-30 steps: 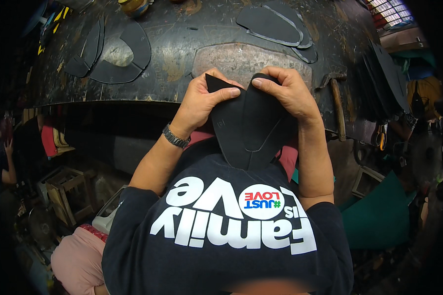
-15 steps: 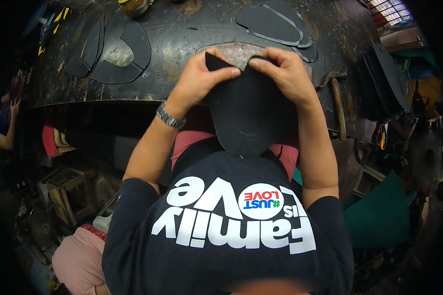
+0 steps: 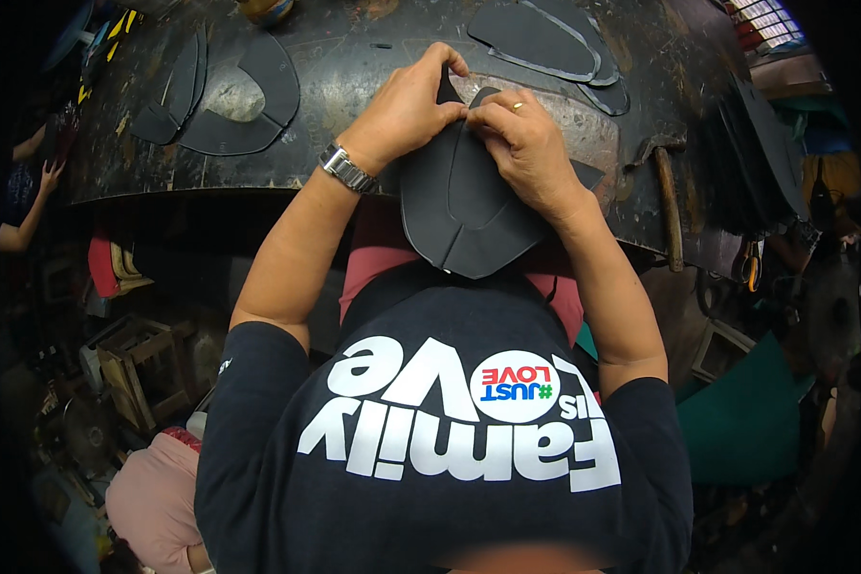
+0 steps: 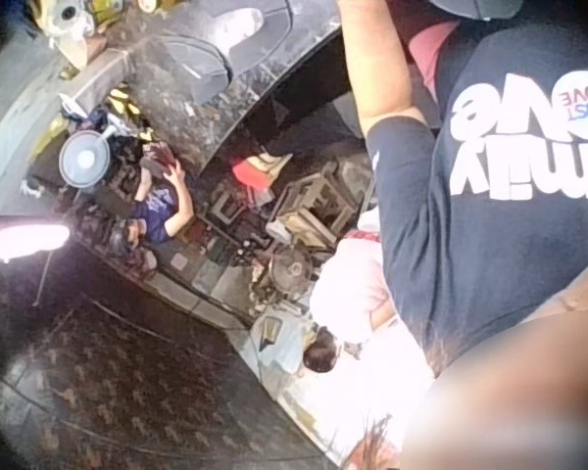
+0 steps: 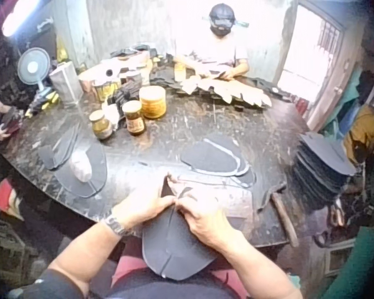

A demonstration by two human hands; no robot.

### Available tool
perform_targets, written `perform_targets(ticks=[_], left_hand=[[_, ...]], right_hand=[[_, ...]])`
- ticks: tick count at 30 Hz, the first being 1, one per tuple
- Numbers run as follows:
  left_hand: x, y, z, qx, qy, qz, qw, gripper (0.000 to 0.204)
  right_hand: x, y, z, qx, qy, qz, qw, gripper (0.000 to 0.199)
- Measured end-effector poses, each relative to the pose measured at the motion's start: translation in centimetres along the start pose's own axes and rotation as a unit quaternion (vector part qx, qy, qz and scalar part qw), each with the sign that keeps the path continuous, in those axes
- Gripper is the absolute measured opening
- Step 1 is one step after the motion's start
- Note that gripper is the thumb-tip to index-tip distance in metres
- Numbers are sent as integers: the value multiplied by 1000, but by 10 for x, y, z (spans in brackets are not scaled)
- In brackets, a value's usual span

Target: The person repeatedly picks up black rubber pieces, aligns them on a curved wooden block, and uses a hammer to press and shape the edges. The person stacks the shaped pieces on the table between cycles.

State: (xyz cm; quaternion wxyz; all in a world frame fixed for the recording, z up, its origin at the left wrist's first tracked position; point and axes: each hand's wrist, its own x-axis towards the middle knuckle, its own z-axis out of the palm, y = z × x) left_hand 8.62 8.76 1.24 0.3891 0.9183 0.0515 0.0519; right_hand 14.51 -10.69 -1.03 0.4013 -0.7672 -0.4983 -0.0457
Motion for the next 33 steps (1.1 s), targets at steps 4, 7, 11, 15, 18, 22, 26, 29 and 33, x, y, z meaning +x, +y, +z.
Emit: perform_targets(ticks=[4, 7, 11, 15, 18, 22, 26, 29, 33], left_hand=[[1, -3, 1, 11, 4, 18, 1000, 46], [-2, -4, 3, 17, 6, 7, 1000, 48], [-4, -4, 8, 44, 63, 74, 994, 56], [-3, -12, 10, 47, 53, 78, 994, 64], [-1, -18, 9, 4, 21, 56, 998, 72], [-11, -15, -4, 6, 69, 105, 992, 76], [-68, 3, -20, -81, -14, -83, 993, 81], [-99, 10, -15, -175, 2, -101, 979, 85], [-108, 5, 0, -281, 15, -131, 951, 80]], right_hand=[[-4, -2, -1, 18, 5, 5, 1000, 24], [-7, -3, -1, 16, 3, 5, 1000, 29], [-8, -3, 0, 6, 10, -7, 1000, 34], [-8, -4, 3, -5, 19, -8, 1000, 33], [-9, -8, 4, -82, 1, -27, 996, 31], [-10, -15, -1, -112, -31, -32, 993, 32], [-11, -22, -12, -95, -77, -11, 992, 47], [-10, -26, -16, -95, -103, 6, 990, 59], [-9, -30, -17, -89, -125, 42, 987, 66]])
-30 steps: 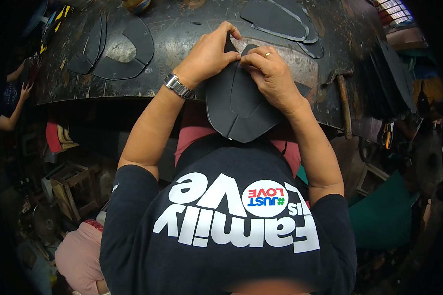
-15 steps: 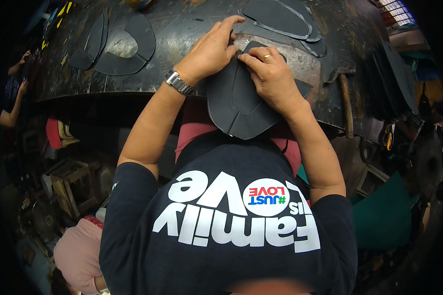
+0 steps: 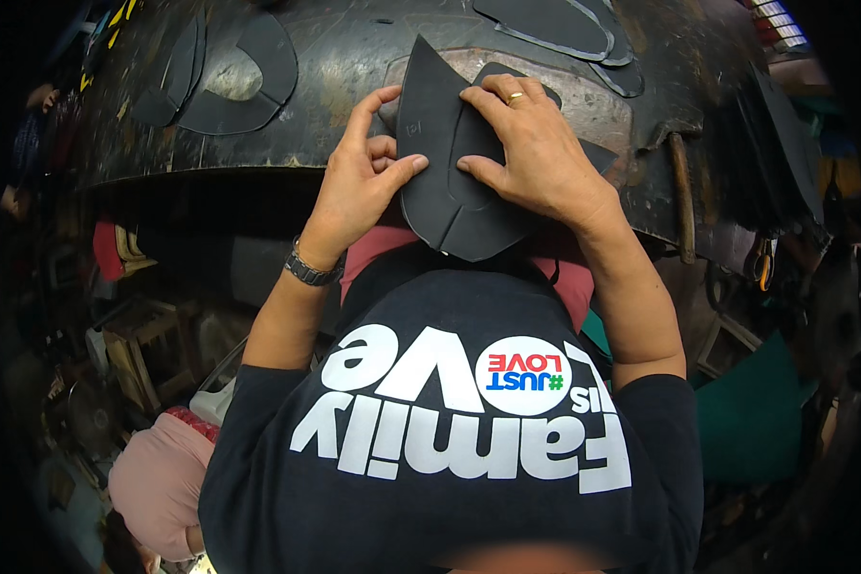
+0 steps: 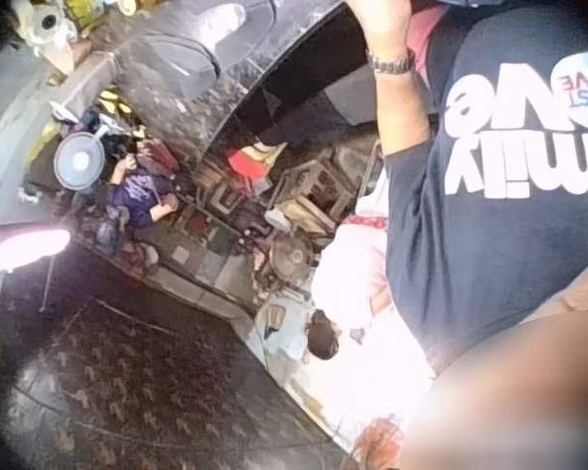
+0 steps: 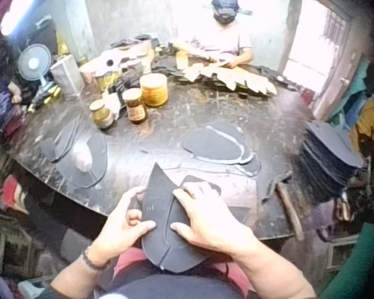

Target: The person repeatedly picks up black rubber pieces, aligns them on a curved wooden block, and uses a hammer to press and shape the edges. The person stacks the shaped pieces on the table between cycles.

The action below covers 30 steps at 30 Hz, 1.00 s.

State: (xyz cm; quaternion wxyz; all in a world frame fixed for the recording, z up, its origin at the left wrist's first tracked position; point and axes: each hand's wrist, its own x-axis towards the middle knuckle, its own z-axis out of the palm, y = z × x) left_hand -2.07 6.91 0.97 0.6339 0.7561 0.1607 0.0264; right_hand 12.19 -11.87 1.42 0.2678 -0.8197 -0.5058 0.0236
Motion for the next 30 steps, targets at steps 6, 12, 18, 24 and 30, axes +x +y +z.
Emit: perform_targets(ticks=[6, 12, 18, 24, 30], left_hand=[[7, -7, 0, -119, -2, 12, 993, 72], [10, -4, -4, -110, -13, -11, 994, 73], [7, -5, -2, -159, -4, -26, 987, 75], [10, -13, 3, -171, 1, -25, 985, 73], [5, -19, 12, 13, 34, -22, 999, 70]], right_hand=[[2, -4, 0, -14, -4, 11, 1000, 69], [5, -5, -2, -27, -17, 14, 999, 69], [6, -6, -1, -31, -14, 7, 999, 69], [9, -9, -2, -55, -29, 7, 998, 68], [9, -8, -1, -50, -24, 6, 998, 65]])
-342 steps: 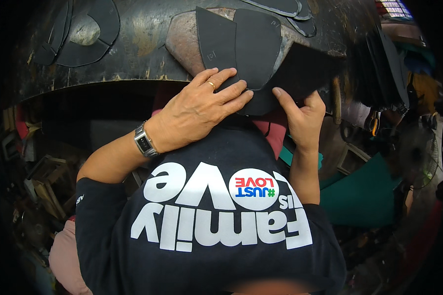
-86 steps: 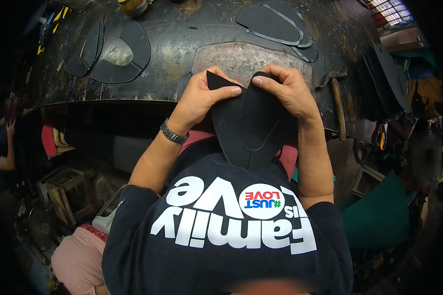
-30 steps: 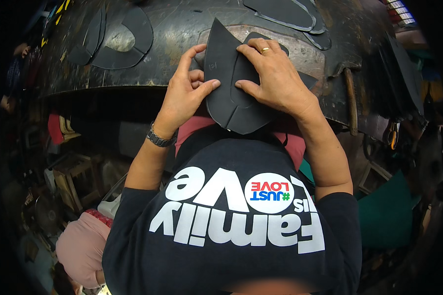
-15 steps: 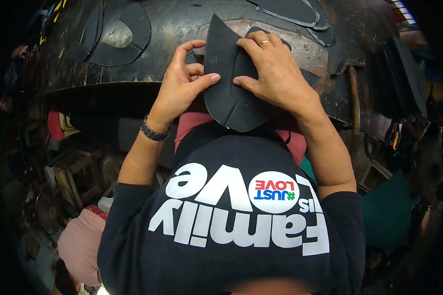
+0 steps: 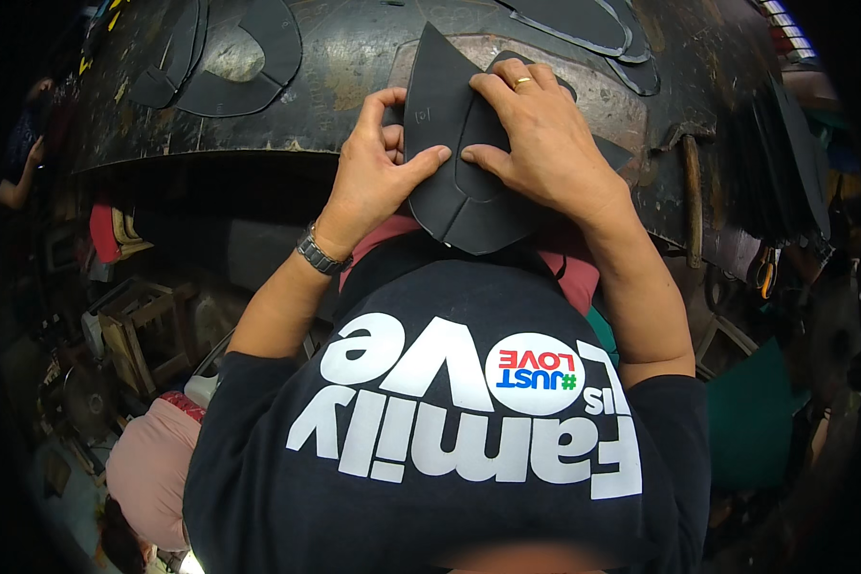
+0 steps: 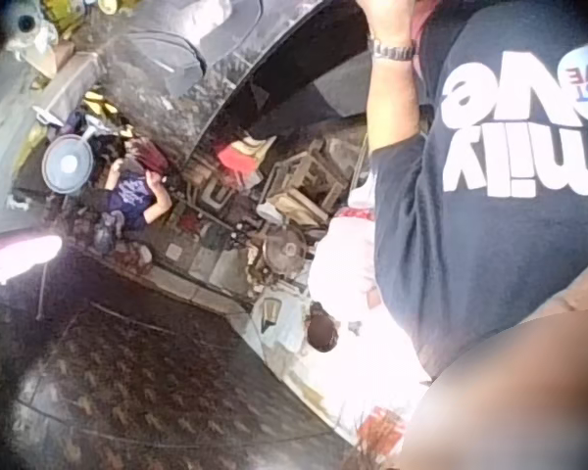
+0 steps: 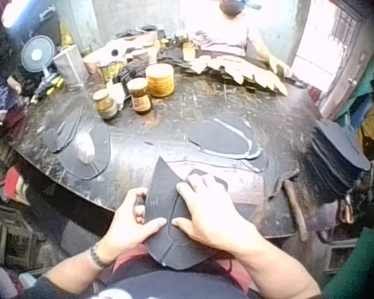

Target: The person repeatedly picks up black rubber pieces, aligns them on a curved wooden block, and uses a hammer to press and shape the edges. The person stacks the shaped pieces on the table between cycles.

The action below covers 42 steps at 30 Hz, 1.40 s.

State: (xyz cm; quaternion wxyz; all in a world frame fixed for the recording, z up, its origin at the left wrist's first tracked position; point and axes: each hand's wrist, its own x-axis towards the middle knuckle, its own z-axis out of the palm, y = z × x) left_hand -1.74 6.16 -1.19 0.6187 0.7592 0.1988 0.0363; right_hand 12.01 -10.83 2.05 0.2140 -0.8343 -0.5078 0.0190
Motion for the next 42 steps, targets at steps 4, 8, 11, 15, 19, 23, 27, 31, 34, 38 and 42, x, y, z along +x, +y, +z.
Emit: perform_targets(ticks=[4, 8, 11, 15, 19, 23, 27, 31, 34, 38, 42], left_hand=[[2, -1, 8, -70, 19, 11, 997, 70], [3, -1, 10, 0, 36, 53, 998, 72], [4, 0, 8, 60, 41, 76, 994, 76], [1, 3, 6, 78, 23, 58, 995, 85], [-6, 4, 6, 75, 24, 54, 995, 96], [-10, 3, 8, 38, 6, 48, 998, 108], [-11, 3, 7, 53, -1, 28, 998, 113], [-10, 4, 6, 46, -2, 44, 998, 114], [-10, 7, 6, 51, 1, 53, 997, 114], [-9, 7, 4, 82, 22, 76, 994, 112], [-10, 5, 4, 79, 26, 68, 994, 111]], right_hand=[[-4, 6, 1, 9, 7, -26, 1000, 61], [-1, 12, -1, 20, 5, -36, 999, 57], [7, 13, 1, 45, 3, -11, 999, 53], [11, 7, 10, 8, 41, 5, 999, 56], [7, 2, 18, 8, 91, 22, 996, 54], [8, 2, 18, 15, 81, 33, 996, 52], [15, 7, 15, 46, 54, 47, 996, 51], [28, 17, 19, 75, 52, 73, 993, 47], [36, 21, 24, 134, 76, 145, 977, 43], [7, 31, 6, 256, 185, 133, 939, 39], [-69, 75, -38, -48, 252, 187, 948, 44]])
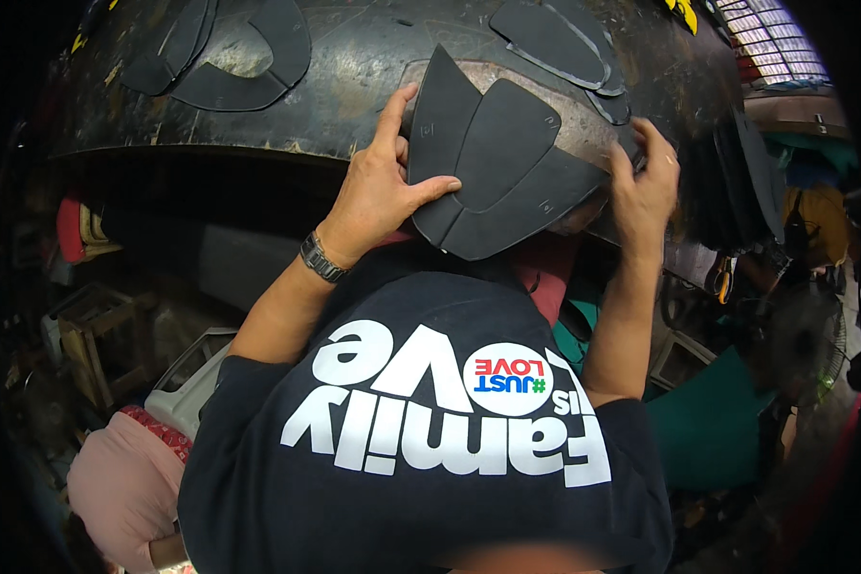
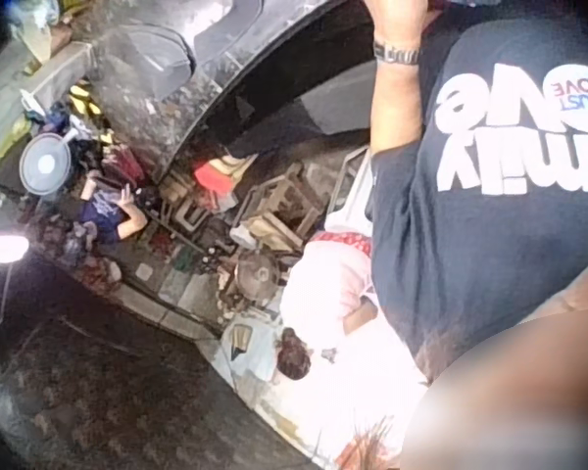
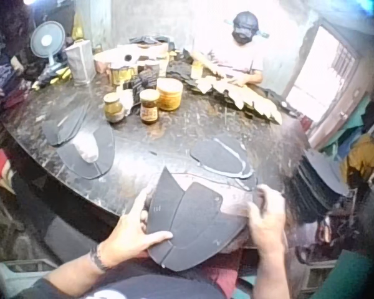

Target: The person repeatedly picks up black rubber pieces, aligns them on a curved wooden block, and uses a hammer to press and shape the edges. The person stacks the shaped pieces on the table between cycles.

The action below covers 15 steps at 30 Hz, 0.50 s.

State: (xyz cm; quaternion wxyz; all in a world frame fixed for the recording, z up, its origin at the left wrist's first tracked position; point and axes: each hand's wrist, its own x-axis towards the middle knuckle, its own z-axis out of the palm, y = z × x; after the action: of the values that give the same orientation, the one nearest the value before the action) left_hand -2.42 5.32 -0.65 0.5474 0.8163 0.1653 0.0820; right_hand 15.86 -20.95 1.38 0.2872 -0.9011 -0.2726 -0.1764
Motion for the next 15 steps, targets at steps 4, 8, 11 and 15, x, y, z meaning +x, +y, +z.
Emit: perform_targets(ticks=[4, 8, 11, 15], left_hand=[[6, 0, 6, -32, -7, 52, 998, 111], [12, 4, 16, 41, 45, 143, 988, 118], [13, 6, 18, 31, 54, 123, 990, 122], [8, 8, 18, 28, 36, 74, 996, 129]], right_hand=[[-39, 72, -26, -259, -130, 136, 947, 61], [-32, 75, -35, -58, -37, 63, 996, 54], [-19, 9, -43, 299, -44, 159, 940, 43], [4, -78, -6, 248, -56, -62, 965, 40]])
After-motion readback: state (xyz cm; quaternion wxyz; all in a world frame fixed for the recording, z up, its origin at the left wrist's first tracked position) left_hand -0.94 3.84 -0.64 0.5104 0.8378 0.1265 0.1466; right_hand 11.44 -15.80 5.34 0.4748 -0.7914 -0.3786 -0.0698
